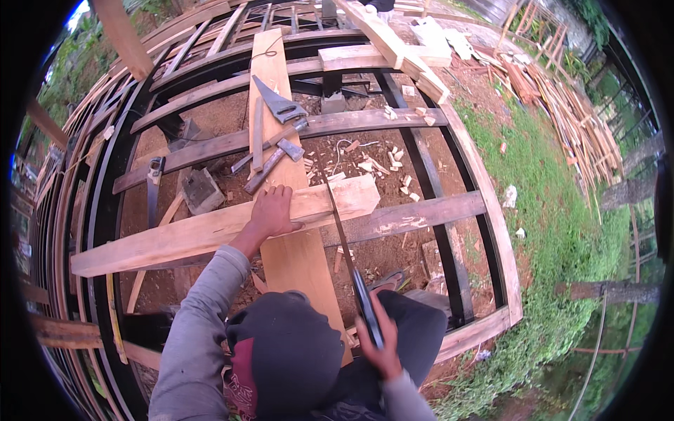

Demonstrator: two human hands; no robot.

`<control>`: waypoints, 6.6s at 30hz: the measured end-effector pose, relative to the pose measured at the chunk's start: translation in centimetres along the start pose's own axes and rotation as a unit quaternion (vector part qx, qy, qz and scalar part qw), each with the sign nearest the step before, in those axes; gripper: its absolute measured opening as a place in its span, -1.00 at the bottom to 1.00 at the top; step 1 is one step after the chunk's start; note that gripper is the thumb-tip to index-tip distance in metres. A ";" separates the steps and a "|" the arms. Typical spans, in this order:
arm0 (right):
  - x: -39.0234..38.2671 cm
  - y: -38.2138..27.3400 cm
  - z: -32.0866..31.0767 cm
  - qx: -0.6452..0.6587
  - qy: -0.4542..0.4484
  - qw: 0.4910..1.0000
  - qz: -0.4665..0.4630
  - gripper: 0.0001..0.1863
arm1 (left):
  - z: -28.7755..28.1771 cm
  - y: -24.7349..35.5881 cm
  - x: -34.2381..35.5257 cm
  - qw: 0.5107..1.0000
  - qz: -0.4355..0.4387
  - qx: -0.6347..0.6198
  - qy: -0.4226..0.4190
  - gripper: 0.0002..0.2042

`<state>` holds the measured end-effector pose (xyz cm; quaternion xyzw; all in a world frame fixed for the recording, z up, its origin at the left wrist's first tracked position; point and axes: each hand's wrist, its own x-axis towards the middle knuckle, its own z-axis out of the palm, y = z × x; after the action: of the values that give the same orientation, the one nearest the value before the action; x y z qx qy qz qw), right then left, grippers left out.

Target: The person saws through a piece of lumber with a hand saw while holding the wood steady by hand and foot on a wooden structure.

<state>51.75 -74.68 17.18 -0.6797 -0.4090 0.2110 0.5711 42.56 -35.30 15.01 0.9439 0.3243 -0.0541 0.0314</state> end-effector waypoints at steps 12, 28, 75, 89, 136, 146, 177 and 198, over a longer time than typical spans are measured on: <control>-11.2 -4.2 -7.5 -0.028 -0.044 0.990 0.127 -0.28 | 0.0 -0.6 0.6 1.000 -0.001 0.001 -0.007 -0.17; -8.5 -5.1 -7.2 -0.034 -0.046 0.996 0.063 -0.29 | -1.0 1.8 0.7 1.000 -0.026 0.001 -0.009 -0.16; -5.3 -3.6 -3.4 0.005 -0.051 0.993 0.109 -0.32 | 1.2 -1.5 -0.8 0.999 -0.021 -0.022 0.014 -0.21; 3.4 1.1 1.7 0.056 -0.022 0.995 0.077 -0.34 | 1.0 -1.2 -0.1 1.000 -0.010 -0.006 0.016 -0.18; 11.2 3.6 4.0 0.069 -0.002 0.997 0.041 -0.37 | 0.8 0.4 0.7 1.000 -0.003 -0.009 0.010 -0.20; 1.6 -2.0 -0.4 -0.013 -0.054 0.996 0.063 -0.31 | 0.3 -0.5 -0.2 0.999 -0.039 0.002 0.008 -0.15; -6.8 -2.2 -2.2 -0.022 -0.040 0.991 0.124 -0.32 | 0.5 -0.3 -0.4 0.999 -0.018 -0.011 -0.024 -0.07; -8.5 -2.5 -3.6 -0.050 -0.051 0.992 0.100 -0.29 | 0.9 -2.1 -3.1 1.000 -0.016 -0.011 0.019 -0.13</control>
<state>48.77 -83.61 18.98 -0.7331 -0.3780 0.2805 0.4909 38.71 -35.62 14.45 0.9390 0.3404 -0.0329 0.0352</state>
